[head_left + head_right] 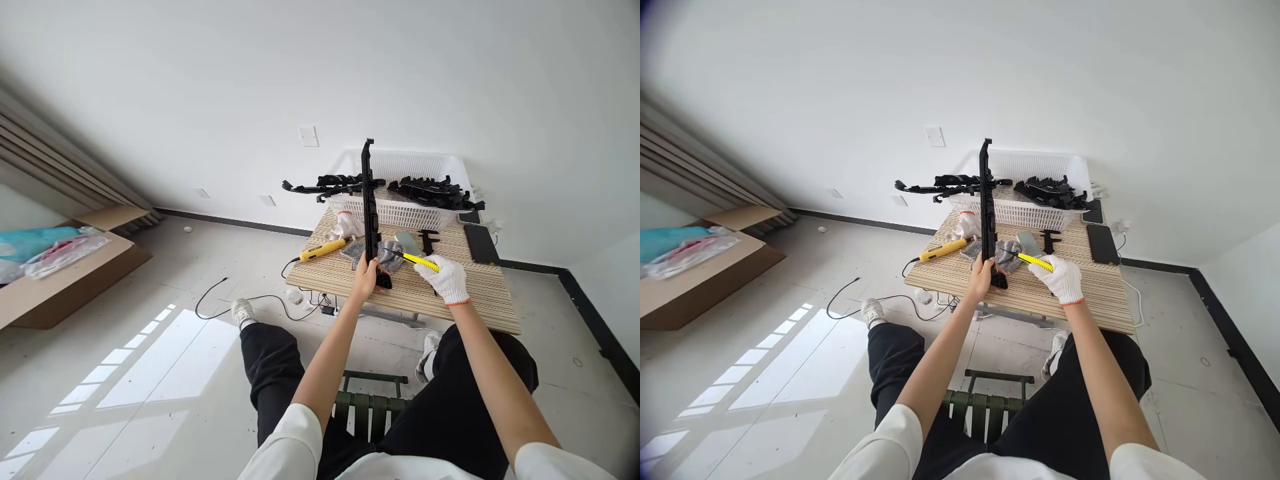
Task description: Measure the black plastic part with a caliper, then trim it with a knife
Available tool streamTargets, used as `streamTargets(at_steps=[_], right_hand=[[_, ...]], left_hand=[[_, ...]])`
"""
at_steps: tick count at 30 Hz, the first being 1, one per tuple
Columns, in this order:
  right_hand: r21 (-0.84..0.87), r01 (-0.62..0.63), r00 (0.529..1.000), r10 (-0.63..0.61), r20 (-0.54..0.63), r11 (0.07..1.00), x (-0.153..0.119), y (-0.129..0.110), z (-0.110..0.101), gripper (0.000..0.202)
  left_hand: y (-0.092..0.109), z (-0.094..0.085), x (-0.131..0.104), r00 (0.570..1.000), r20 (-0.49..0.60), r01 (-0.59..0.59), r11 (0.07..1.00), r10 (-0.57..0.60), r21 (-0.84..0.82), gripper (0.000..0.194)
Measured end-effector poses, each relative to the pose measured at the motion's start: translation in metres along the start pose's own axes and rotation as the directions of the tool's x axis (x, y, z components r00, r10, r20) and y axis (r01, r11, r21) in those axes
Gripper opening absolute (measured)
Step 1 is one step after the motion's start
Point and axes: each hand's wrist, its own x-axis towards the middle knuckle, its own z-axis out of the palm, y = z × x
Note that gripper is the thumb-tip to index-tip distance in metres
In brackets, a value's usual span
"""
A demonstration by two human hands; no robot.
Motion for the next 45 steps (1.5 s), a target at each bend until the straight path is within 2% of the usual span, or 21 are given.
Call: streamTargets(at_steps=[8,13,21,26,30,33,38,45], right_hand=[[-0.043,-0.056,0.998,0.054,-0.040,0.998,-0.004,-0.001,0.003,0.068],[-0.022,-0.125,0.989,0.123,-0.082,0.992,-0.001,-0.002,0.001,0.066],[-0.005,-0.088,0.993,0.088,-0.078,0.996,-0.001,-0.001,0.000,0.068],[0.031,-0.107,0.990,0.109,-0.085,0.994,0.001,-0.001,0.000,0.070],[0.066,-0.135,0.983,0.142,-0.115,0.989,0.003,0.002,0.002,0.069],[0.070,-0.108,0.980,0.118,-0.162,0.992,0.005,0.004,0.004,0.067],[0.065,-0.073,0.984,0.082,-0.159,0.995,0.007,0.003,0.006,0.062],[-0.050,-0.167,0.965,0.153,-0.212,0.985,0.006,0.002,0.006,0.052]], left_hand=[[-0.002,-0.001,0.005,0.999,0.030,-0.018,0.999,0.020,-0.040,0.047],[-0.001,-0.002,0.008,0.999,0.019,-0.030,0.999,0.031,-0.036,0.044],[-0.004,-0.003,0.012,0.999,0.004,-0.052,0.998,0.053,-0.038,0.045],[-0.002,-0.001,0.014,0.997,-0.024,-0.073,0.996,0.072,-0.044,0.042],[-0.003,-0.001,0.016,0.997,-0.051,-0.056,0.998,0.055,-0.014,0.042],[-0.006,-0.002,0.017,0.997,-0.059,-0.040,0.999,0.041,0.024,0.044],[-0.007,-0.004,0.018,0.998,-0.025,-0.053,0.999,0.053,-0.013,0.048],[-0.008,-0.005,0.016,0.999,-0.005,-0.050,0.998,0.050,-0.025,0.046]])
